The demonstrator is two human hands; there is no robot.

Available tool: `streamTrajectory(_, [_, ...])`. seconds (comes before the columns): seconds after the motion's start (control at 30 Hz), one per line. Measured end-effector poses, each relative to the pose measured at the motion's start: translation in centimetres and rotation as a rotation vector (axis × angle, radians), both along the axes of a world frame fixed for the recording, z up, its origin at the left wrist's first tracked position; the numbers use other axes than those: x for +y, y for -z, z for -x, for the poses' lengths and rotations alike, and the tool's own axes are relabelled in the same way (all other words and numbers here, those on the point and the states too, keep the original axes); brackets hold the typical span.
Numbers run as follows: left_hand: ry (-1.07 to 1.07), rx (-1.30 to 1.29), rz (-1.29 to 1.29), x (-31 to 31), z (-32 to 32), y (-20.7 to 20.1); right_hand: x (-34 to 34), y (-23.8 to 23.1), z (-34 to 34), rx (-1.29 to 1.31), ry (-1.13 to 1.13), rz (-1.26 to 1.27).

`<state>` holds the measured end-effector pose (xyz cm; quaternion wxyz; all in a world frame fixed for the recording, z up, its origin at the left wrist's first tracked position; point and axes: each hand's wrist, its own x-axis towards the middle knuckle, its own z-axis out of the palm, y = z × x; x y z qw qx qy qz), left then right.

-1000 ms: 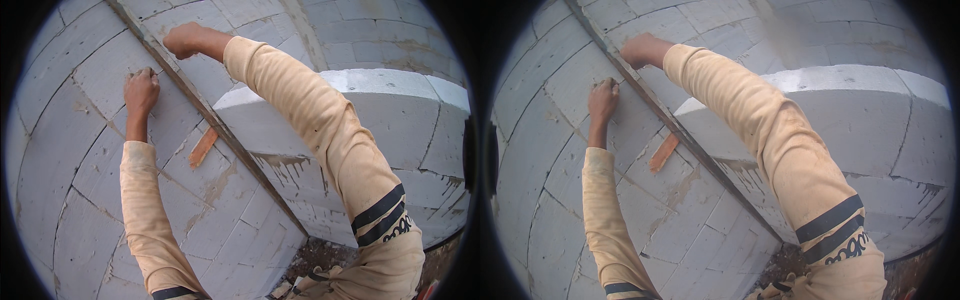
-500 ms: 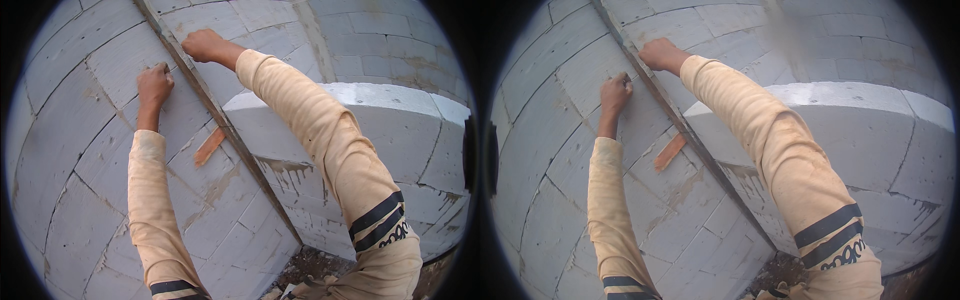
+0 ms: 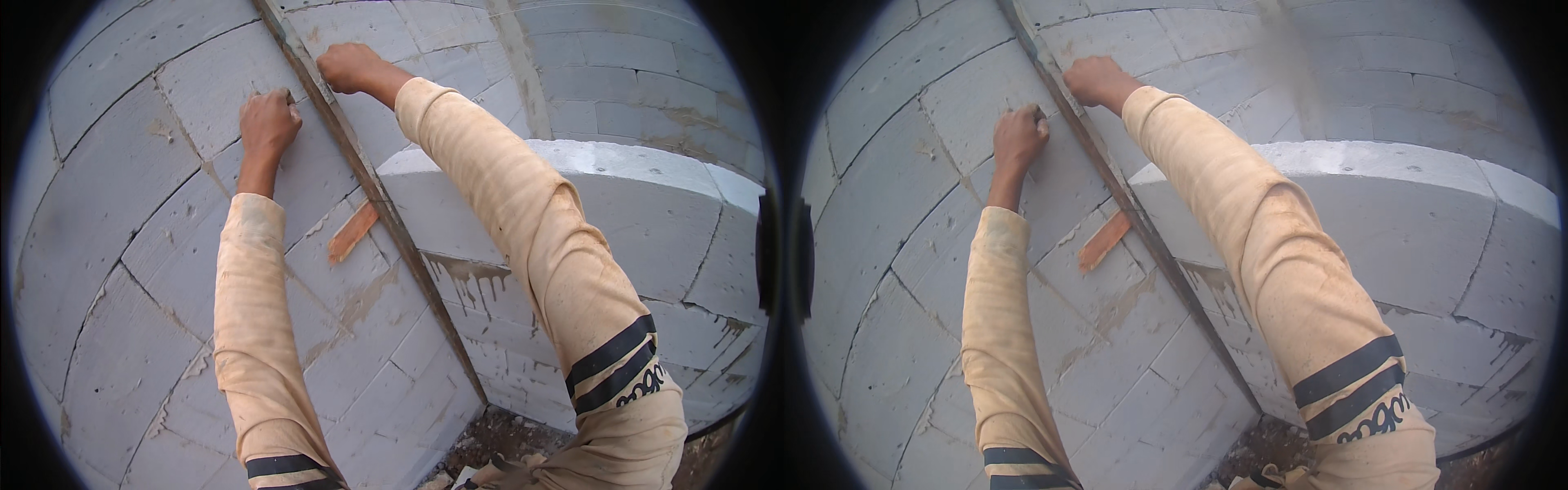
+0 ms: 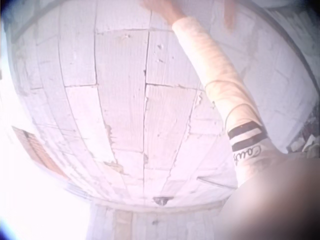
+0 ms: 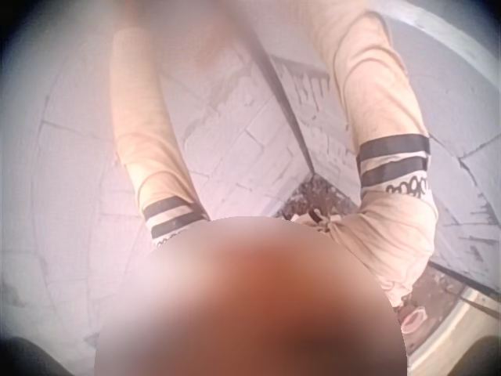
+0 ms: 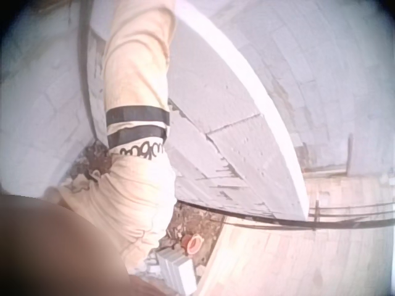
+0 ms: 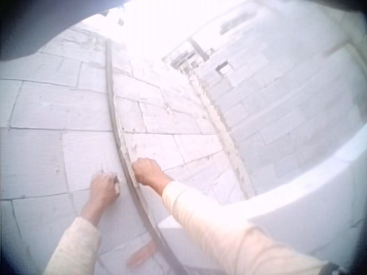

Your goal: The person aligns a metal rod against a partially built white block wall, then scoops mortar from a bucket with a trowel and applies it to a block. The block is placed on the wall and tapped with a hammer to set it in place. The person repeats the process by applying mortar to the wall and preparing another block.

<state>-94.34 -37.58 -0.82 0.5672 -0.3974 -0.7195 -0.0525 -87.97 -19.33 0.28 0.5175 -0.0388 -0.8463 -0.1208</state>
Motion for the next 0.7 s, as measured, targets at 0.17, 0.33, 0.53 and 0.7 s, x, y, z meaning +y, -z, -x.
streamTrajectory(0.17, [0.126,-0.057,-0.004,-0.6,0.2,-0.6,-1.3,-0.1,-1.5,-0.046,0.064,-0.097])
streamTrajectory(0.33, [0.175,-0.115,0.005,-1.1,0.6,-0.8,-2.3,-1.1,-4.4,-0.089,0.148,-0.109])
streamTrajectory(0.53, [0.248,-0.150,0.028,-1.4,1.2,-1.2,-2.3,-1.1,-4.3,-0.133,0.190,-0.178])
streamTrajectory(0.7, [0.253,-0.186,0.032,-1.6,1.3,-1.6,-1.8,-0.4,-3.3,-0.035,0.125,-0.254])
